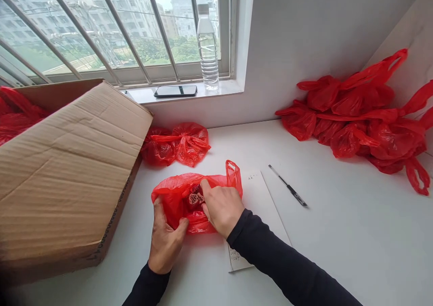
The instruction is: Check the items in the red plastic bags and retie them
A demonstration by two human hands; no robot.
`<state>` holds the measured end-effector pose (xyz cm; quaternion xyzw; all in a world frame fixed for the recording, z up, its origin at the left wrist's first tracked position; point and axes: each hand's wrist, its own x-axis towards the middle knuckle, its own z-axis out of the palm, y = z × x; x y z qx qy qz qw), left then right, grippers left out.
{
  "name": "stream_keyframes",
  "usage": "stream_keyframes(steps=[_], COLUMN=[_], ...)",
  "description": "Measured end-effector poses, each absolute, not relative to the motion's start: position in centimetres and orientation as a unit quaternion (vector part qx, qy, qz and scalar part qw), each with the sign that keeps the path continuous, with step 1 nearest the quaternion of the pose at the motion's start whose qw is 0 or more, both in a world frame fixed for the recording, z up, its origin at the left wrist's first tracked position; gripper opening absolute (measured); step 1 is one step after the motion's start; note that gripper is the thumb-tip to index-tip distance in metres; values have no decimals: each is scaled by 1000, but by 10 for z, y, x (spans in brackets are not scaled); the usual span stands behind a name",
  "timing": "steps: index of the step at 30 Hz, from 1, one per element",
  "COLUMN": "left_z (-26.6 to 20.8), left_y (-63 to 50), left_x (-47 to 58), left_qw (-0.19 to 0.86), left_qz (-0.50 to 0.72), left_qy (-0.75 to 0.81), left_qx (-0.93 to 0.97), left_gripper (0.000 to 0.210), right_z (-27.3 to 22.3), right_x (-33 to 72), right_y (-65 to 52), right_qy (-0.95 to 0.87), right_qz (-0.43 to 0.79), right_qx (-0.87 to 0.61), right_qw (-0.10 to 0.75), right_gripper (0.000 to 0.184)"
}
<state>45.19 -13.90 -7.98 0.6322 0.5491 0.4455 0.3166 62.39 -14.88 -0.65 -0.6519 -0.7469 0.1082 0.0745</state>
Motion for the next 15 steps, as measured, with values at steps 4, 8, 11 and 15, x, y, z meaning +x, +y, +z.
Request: stream_keyframes(steps=[4,8,11,15], left_z=[-76,-73,-75,-80], left_y=[-141,-142,-142,-141], left_x=[452,451,451,452], left_qw=[351,362,369,367], left_qz=[452,466,459,444], left_qy=[537,515,517,546], left_qx=[620,622,621,608], left_gripper=[81,80,80,82], right_z=[-11,-9,-5,-2], right_x=[624,626,623,619], right_y=[-151,-155,-159,-160], right_qy=[-771,-788,-808,-812], right_qz=[104,117,141,145], right_qx=[-625,-598,-568,-565], right_qw=[68,87,69,8], right_gripper=[62,64,64,65])
